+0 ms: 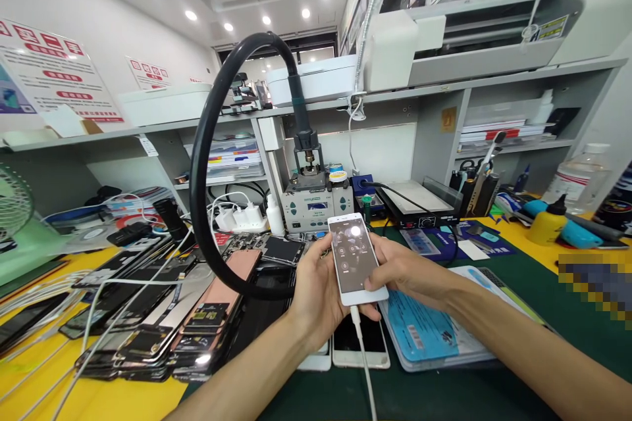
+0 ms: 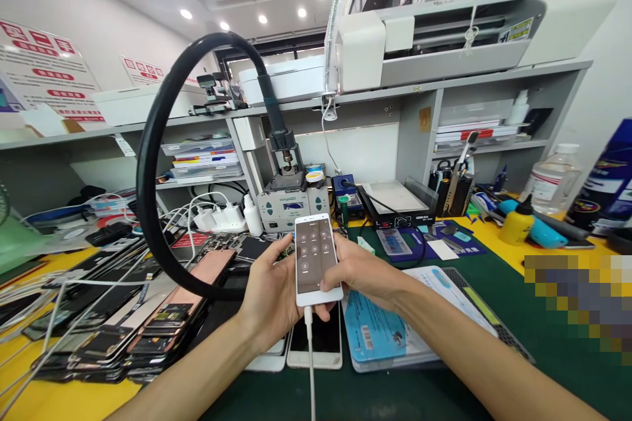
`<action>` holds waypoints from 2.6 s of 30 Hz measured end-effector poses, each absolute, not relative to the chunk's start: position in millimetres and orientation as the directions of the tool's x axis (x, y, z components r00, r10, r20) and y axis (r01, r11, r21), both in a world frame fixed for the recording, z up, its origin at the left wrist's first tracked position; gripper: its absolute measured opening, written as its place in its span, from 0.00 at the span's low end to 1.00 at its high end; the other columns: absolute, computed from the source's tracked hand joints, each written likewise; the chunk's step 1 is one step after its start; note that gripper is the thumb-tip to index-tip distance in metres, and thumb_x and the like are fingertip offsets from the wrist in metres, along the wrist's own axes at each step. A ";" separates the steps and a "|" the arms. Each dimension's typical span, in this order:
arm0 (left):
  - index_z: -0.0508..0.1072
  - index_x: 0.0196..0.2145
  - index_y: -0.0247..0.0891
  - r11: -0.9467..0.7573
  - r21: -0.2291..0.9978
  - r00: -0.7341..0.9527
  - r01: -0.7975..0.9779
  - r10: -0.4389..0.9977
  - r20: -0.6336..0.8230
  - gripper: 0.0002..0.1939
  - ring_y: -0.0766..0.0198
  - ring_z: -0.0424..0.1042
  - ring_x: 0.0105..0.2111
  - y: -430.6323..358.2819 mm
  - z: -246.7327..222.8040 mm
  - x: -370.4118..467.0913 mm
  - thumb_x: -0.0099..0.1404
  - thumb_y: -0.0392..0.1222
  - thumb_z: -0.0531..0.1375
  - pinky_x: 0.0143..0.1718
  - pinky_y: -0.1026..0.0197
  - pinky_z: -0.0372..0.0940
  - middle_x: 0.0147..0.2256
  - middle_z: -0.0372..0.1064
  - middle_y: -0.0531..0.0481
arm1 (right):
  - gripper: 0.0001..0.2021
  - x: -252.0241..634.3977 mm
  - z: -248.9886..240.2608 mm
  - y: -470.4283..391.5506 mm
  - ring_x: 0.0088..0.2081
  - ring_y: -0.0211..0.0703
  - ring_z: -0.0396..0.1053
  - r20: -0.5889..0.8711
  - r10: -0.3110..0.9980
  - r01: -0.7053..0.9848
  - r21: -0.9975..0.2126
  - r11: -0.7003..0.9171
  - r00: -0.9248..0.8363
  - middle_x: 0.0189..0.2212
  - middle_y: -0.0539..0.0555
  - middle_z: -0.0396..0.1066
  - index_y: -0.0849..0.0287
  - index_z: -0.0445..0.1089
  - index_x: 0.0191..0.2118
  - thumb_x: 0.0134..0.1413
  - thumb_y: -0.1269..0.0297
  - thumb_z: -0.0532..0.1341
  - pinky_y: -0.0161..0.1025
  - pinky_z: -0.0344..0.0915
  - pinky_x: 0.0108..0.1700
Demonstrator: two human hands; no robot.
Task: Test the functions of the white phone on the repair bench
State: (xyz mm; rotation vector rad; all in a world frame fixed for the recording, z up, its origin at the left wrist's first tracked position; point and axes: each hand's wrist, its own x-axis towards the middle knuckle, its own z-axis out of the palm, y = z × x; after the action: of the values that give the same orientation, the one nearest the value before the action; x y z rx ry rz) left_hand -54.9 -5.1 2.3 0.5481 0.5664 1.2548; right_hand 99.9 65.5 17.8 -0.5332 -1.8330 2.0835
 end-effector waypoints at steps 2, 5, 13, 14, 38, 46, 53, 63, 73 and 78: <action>0.70 0.52 0.31 0.223 0.663 0.207 -0.714 0.973 -0.105 0.27 0.55 0.74 0.32 -5.0 2.4 -54.7 0.71 0.57 0.49 0.28 0.57 0.72 0.36 0.71 0.41 | 0.36 99.5 18.1 65.3 0.21 0.40 0.72 -0.073 0.474 0.017 -0.992 -0.122 -0.878 0.29 0.52 0.75 0.57 0.49 0.62 0.46 0.76 0.60 0.37 0.62 0.29; 0.69 0.53 0.31 0.230 0.666 0.196 -0.710 0.972 -0.127 0.28 0.55 0.74 0.32 -5.9 1.6 -55.2 0.70 0.58 0.50 0.28 0.57 0.72 0.35 0.71 0.41 | 0.38 99.4 17.5 65.6 0.22 0.40 0.72 -0.073 0.475 0.021 -0.993 -0.113 -0.877 0.28 0.51 0.75 0.58 0.47 0.63 0.46 0.76 0.61 0.37 0.62 0.29; 0.70 0.52 0.31 0.224 0.674 0.214 -0.704 0.972 -0.099 0.28 0.56 0.73 0.32 -4.9 -2.9 -57.1 0.69 0.59 0.53 0.28 0.58 0.72 0.36 0.71 0.41 | 0.37 98.4 14.7 65.7 0.21 0.39 0.72 -0.056 0.480 -0.005 -0.992 -0.125 -0.876 0.30 0.51 0.76 0.56 0.49 0.63 0.47 0.78 0.61 0.35 0.62 0.28; 0.70 0.52 0.31 0.224 0.673 0.215 -0.706 0.972 -0.097 0.28 0.56 0.73 0.32 -4.4 -3.3 -57.2 0.69 0.59 0.53 0.28 0.58 0.72 0.37 0.71 0.41 | 0.37 98.1 13.8 66.1 0.21 0.39 0.72 -0.048 0.477 -0.011 -0.993 -0.119 -0.878 0.30 0.51 0.76 0.56 0.49 0.63 0.47 0.78 0.61 0.35 0.62 0.27; 0.67 0.56 0.31 0.233 0.679 0.200 -0.696 0.971 -0.128 0.28 0.55 0.75 0.33 -6.3 2.0 -55.7 0.68 0.55 0.54 0.28 0.57 0.72 0.36 0.72 0.40 | 0.31 103.3 20.1 71.6 0.31 0.42 0.73 -0.084 0.532 0.011 -0.990 -0.140 -0.843 0.37 0.56 0.76 0.59 0.58 0.57 0.42 0.79 0.59 0.38 0.66 0.33; 0.66 0.57 0.31 0.248 0.661 0.232 -0.708 0.966 -0.114 0.28 0.54 0.75 0.33 -5.8 2.7 -56.7 0.68 0.55 0.53 0.29 0.57 0.72 0.36 0.72 0.41 | 0.22 100.0 22.7 71.2 0.32 0.46 0.73 -0.126 0.558 -0.020 -0.968 -0.248 -0.820 0.36 0.58 0.75 0.60 0.62 0.56 0.55 0.67 0.59 0.41 0.67 0.32; 0.65 0.58 0.32 0.252 0.651 0.242 -0.716 0.964 -0.108 0.28 0.54 0.75 0.33 -5.4 1.4 -56.7 0.69 0.55 0.53 0.29 0.56 0.73 0.37 0.72 0.41 | 0.24 100.4 22.5 68.3 0.33 0.45 0.73 -0.135 0.595 -0.011 -0.972 -0.235 -0.792 0.37 0.58 0.75 0.60 0.61 0.57 0.54 0.66 0.61 0.40 0.67 0.33; 0.64 0.60 0.32 0.225 0.645 0.249 -0.731 0.967 -0.055 0.31 0.54 0.74 0.35 -5.2 3.0 -54.5 0.70 0.59 0.49 0.30 0.54 0.73 0.39 0.71 0.40 | 0.34 103.8 23.1 65.6 0.26 0.41 0.74 -0.047 0.531 -0.003 -0.996 -0.094 -0.846 0.36 0.54 0.76 0.56 0.53 0.60 0.45 0.76 0.61 0.38 0.67 0.32; 0.63 0.60 0.32 0.213 0.663 0.271 -0.717 0.963 -0.016 0.30 0.54 0.74 0.35 -9.0 7.5 -51.7 0.71 0.57 0.48 0.31 0.54 0.73 0.40 0.71 0.39 | 0.36 103.2 24.1 62.1 0.20 0.41 0.72 -0.053 0.501 0.010 -0.996 -0.087 -0.864 0.29 0.49 0.75 0.57 0.50 0.59 0.44 0.73 0.63 0.35 0.63 0.26; 0.63 0.60 0.31 0.220 0.652 0.284 -0.725 0.959 -0.008 0.29 0.54 0.75 0.35 -9.0 8.5 -51.9 0.72 0.56 0.47 0.31 0.55 0.73 0.39 0.72 0.39 | 0.34 102.4 24.5 59.9 0.19 0.40 0.71 -0.029 0.463 -0.019 -0.995 -0.099 -0.886 0.27 0.50 0.75 0.56 0.48 0.60 0.48 0.73 0.62 0.34 0.62 0.25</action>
State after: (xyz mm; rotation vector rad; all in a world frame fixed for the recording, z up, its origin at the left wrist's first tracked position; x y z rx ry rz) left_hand -51.9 -9.0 8.5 0.6036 0.4612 1.2223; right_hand 102.4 59.9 24.5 -0.4859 -1.8508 2.0528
